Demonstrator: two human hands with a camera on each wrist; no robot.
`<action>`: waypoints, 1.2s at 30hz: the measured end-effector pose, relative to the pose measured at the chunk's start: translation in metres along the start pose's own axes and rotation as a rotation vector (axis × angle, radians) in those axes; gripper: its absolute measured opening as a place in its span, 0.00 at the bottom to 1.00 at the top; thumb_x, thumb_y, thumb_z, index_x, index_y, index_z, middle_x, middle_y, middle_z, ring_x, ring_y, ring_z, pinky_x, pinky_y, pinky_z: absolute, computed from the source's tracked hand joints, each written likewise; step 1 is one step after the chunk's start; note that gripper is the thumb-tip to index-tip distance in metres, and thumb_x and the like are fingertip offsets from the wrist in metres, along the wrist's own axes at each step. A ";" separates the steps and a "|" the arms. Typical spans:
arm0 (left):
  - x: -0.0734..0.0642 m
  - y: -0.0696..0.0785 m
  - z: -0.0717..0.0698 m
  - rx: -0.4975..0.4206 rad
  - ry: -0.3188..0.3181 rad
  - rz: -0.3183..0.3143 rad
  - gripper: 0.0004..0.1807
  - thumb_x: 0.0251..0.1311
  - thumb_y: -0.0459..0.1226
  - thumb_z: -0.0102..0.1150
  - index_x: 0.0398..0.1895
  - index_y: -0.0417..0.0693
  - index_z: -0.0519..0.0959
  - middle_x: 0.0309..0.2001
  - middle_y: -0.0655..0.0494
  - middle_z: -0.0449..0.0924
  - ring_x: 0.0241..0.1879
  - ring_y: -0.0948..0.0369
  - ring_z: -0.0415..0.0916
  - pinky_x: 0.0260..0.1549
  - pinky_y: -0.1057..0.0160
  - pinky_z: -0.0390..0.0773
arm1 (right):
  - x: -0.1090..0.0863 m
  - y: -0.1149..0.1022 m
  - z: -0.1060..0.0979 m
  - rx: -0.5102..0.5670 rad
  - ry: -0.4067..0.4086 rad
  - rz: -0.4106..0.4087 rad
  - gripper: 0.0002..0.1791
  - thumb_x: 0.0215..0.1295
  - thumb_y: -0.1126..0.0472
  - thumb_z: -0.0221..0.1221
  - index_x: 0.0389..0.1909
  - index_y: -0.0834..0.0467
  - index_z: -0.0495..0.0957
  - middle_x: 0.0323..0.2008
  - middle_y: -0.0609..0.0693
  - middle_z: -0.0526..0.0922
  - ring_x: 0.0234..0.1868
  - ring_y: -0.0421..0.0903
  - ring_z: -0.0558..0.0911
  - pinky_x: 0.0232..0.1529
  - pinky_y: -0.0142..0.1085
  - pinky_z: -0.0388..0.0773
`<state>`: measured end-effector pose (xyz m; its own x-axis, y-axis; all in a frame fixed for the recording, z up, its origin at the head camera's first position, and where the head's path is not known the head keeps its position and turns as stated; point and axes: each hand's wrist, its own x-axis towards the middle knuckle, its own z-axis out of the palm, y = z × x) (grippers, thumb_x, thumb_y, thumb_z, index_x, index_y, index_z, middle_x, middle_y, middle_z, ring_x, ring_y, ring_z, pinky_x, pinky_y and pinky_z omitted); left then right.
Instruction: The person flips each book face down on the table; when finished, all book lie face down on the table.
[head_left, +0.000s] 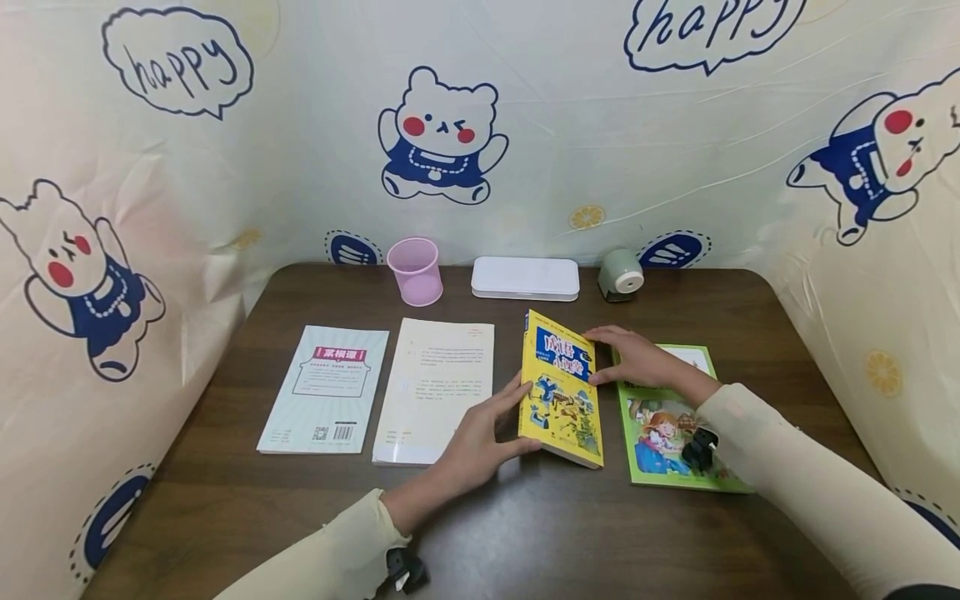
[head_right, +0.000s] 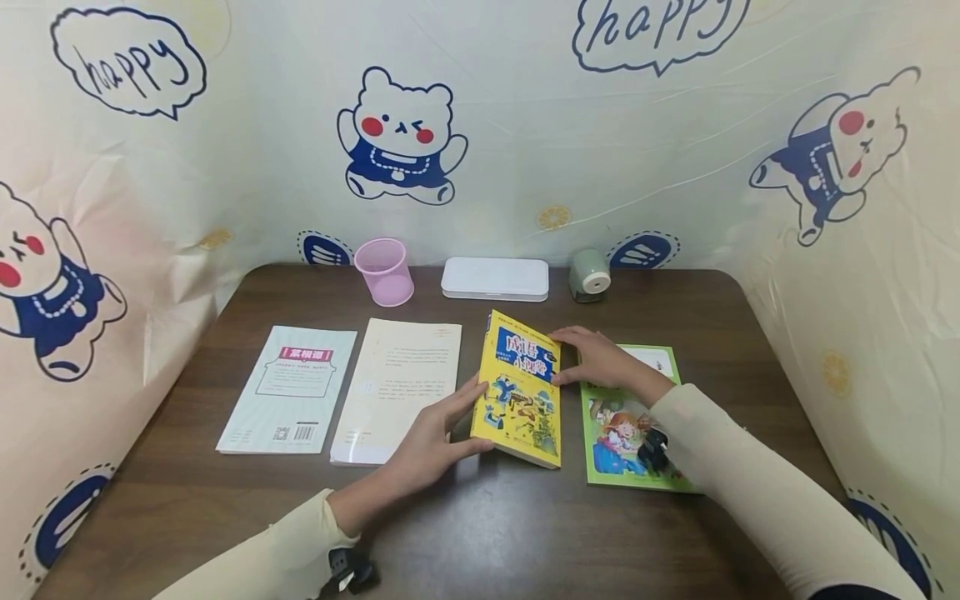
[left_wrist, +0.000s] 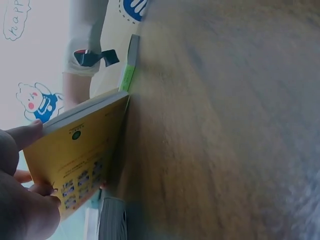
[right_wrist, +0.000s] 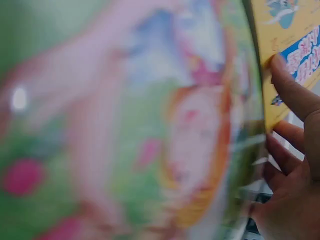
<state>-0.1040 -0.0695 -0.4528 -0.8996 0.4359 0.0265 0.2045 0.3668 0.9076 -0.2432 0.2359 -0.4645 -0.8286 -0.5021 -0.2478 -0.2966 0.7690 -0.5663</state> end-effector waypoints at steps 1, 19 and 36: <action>0.000 0.001 0.000 0.003 0.003 0.009 0.45 0.61 0.42 0.74 0.79 0.49 0.63 0.82 0.63 0.49 0.78 0.63 0.53 0.71 0.56 0.66 | 0.000 -0.002 -0.001 0.002 -0.004 -0.001 0.48 0.62 0.42 0.71 0.78 0.57 0.63 0.77 0.64 0.61 0.77 0.67 0.58 0.72 0.68 0.58; -0.009 0.016 -0.002 0.057 0.087 0.163 0.41 0.63 0.43 0.72 0.77 0.46 0.65 0.82 0.57 0.51 0.78 0.61 0.56 0.73 0.52 0.63 | 0.014 -0.053 -0.011 0.194 0.024 -0.145 0.38 0.75 0.42 0.58 0.80 0.51 0.60 0.74 0.58 0.69 0.74 0.61 0.68 0.70 0.62 0.67; -0.014 0.026 -0.003 0.081 0.116 0.321 0.37 0.60 0.35 0.74 0.74 0.44 0.71 0.80 0.55 0.57 0.76 0.60 0.61 0.69 0.53 0.68 | 0.025 -0.090 -0.019 0.405 0.121 -0.225 0.35 0.77 0.46 0.58 0.78 0.55 0.62 0.71 0.60 0.71 0.72 0.63 0.71 0.65 0.60 0.74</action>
<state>-0.0870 -0.0685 -0.4279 -0.8212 0.4452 0.3570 0.5101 0.2921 0.8090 -0.2466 0.1613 -0.4043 -0.8215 -0.5702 -0.0045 -0.2859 0.4187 -0.8619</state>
